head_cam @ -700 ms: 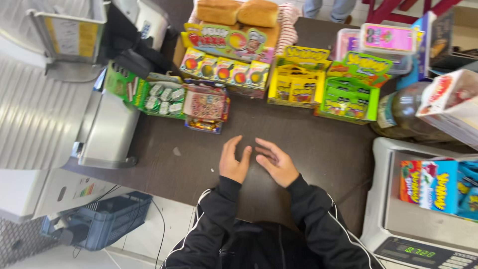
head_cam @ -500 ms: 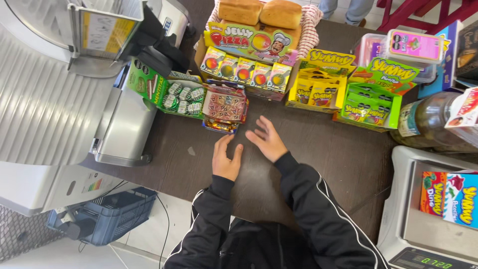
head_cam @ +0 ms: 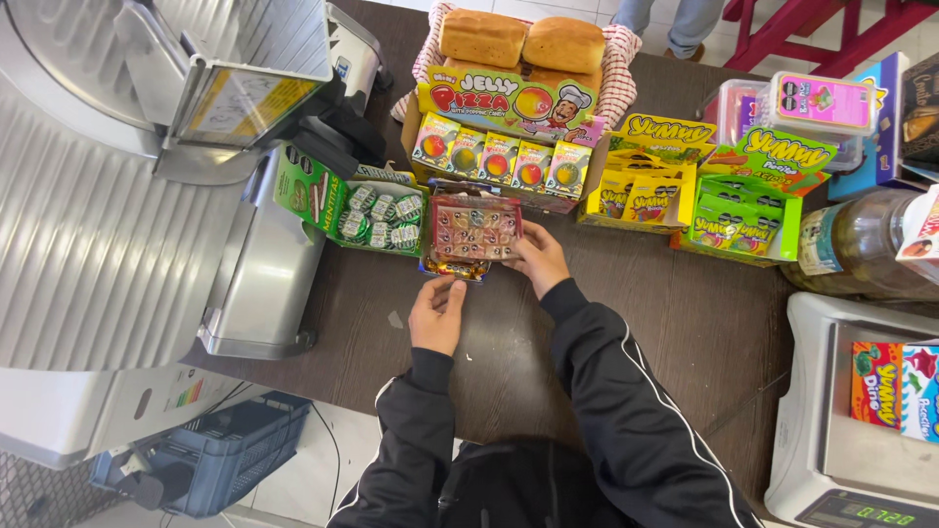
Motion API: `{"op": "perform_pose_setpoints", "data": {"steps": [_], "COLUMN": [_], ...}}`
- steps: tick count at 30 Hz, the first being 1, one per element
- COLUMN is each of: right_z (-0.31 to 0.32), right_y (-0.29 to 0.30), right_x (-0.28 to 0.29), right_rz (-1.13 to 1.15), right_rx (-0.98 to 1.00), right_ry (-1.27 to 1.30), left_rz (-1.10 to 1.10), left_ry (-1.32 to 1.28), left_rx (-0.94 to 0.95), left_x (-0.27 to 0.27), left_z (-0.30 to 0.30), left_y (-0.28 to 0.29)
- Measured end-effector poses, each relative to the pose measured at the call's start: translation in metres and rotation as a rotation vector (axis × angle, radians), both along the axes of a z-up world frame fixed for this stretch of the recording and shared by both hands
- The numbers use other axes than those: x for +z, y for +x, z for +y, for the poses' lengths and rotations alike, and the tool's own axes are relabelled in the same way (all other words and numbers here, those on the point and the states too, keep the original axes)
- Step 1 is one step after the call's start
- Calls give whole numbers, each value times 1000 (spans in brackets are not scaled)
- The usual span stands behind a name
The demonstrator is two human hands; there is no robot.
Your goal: The person organizes boxes of candies on a counter, removes individual candy packets from a display box, and places them into rows inside a cardboard tray.
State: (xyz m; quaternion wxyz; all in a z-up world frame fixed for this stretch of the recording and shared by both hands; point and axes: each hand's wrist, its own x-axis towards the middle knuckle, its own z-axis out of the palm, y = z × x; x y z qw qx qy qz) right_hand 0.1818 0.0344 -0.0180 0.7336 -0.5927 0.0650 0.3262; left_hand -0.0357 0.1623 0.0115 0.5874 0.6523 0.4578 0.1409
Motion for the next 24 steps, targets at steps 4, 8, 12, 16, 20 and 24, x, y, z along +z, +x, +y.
{"op": "perform_pose_setpoints", "data": {"steps": [4, 8, 12, 16, 20, 24], "right_z": [-47, -120, -195, -263, -304, -324], "right_y": [3, 12, 18, 44, 70, 84], "right_x": [-4, -27, -22, -24, -44, -32], "right_rz": [-12, 11, 23, 8, -58, -269], "right_rx": [-36, -33, -28, 24, 58, 185], "right_ry": [-9, -56, -82, -219, -243, -269], "left_rz": [-91, -322, -248, -169, -124, -31], "left_ry": [-45, -269, -394, -413, -392, -172], "left_rx": [40, -94, -271, -450, -577, -711], "left_x": [13, 27, -18, -99, -108, -79], "left_z": [-6, -39, -77, -103, -128, -135], "left_y": [11, 42, 73, 119, 157, 183]}}
